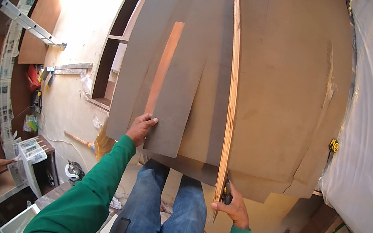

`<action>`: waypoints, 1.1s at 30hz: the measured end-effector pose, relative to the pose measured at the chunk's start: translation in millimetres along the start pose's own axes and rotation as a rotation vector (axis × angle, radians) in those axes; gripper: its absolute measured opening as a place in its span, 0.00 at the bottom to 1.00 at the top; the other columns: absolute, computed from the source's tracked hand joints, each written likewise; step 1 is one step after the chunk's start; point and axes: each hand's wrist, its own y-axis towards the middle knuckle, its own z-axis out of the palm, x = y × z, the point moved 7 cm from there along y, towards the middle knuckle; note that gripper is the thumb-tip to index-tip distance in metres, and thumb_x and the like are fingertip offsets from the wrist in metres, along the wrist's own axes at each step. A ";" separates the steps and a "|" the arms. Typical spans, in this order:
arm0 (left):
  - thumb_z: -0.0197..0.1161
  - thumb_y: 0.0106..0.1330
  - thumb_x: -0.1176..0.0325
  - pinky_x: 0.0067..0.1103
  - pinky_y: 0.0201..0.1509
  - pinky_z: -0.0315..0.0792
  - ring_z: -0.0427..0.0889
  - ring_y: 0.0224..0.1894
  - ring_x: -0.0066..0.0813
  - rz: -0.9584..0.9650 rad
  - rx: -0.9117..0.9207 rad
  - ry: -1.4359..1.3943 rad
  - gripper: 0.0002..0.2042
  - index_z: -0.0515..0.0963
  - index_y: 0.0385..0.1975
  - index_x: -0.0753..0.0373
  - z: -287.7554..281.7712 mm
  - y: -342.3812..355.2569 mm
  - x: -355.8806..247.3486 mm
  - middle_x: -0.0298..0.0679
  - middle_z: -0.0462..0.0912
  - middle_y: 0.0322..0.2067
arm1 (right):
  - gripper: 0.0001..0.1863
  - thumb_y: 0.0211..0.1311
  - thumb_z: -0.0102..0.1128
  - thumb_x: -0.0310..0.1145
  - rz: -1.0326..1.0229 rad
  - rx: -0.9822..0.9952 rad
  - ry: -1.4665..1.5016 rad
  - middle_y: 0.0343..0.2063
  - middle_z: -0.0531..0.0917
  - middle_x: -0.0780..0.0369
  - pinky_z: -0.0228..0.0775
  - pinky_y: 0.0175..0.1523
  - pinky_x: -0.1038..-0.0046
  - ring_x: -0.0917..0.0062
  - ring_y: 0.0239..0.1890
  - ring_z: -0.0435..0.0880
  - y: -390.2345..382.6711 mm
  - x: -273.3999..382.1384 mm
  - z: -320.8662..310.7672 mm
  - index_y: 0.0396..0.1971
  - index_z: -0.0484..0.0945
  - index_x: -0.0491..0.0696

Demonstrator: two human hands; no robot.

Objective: The person marks a line on a large sheet of wood using a pencil and a straight edge, then cuts along the line with a utility knife. The person separates the cut piece and sets it aside.

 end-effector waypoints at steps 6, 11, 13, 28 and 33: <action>0.66 0.74 0.67 0.18 0.50 0.74 0.80 0.41 0.17 0.156 -0.044 0.023 0.10 0.83 0.46 0.66 -11.6 -10.7 -6.3 0.31 0.85 0.39 | 0.44 0.36 0.79 0.50 0.064 -0.009 0.007 0.43 0.79 0.66 0.69 0.55 0.75 0.77 0.46 0.75 -5.7 7.8 18.3 0.57 0.79 0.43; 0.66 0.74 0.68 0.18 0.51 0.74 0.80 0.41 0.17 0.135 -0.008 0.014 0.10 0.83 0.49 0.66 -20.8 1.7 -0.6 0.31 0.86 0.39 | 0.44 0.37 0.80 0.49 0.096 0.009 -0.021 0.42 0.78 0.66 0.68 0.55 0.75 0.77 0.47 0.75 -7.0 16.5 42.1 0.58 0.78 0.44; 0.67 0.74 0.67 0.20 0.53 0.75 0.82 0.43 0.19 0.049 0.023 0.021 0.11 0.82 0.50 0.66 -24.3 6.4 8.9 0.32 0.87 0.41 | 0.43 0.38 0.81 0.46 0.094 0.007 0.008 0.42 0.78 0.66 0.69 0.54 0.76 0.78 0.46 0.75 -8.2 17.6 54.4 0.58 0.78 0.44; 0.65 0.72 0.41 0.38 0.65 0.73 0.78 0.64 0.53 0.380 0.060 0.487 0.39 0.66 0.67 0.71 111.0 -34.7 -199.8 0.58 0.81 0.58 | 0.59 0.44 0.87 0.51 -0.137 -0.276 -0.155 0.61 0.79 0.49 0.69 0.70 0.64 0.62 0.64 0.78 11.0 17.6 200.9 0.72 0.65 0.36; 0.63 0.72 0.42 0.47 0.60 0.75 0.81 0.55 0.69 0.400 -0.169 0.482 0.35 0.72 0.59 0.74 66.5 -2.4 -168.3 0.71 0.81 0.51 | 0.37 0.63 0.76 0.45 -0.029 -0.332 0.085 0.51 0.86 0.55 0.76 0.51 0.73 0.74 0.45 0.83 12.7 17.9 210.8 0.63 0.75 0.36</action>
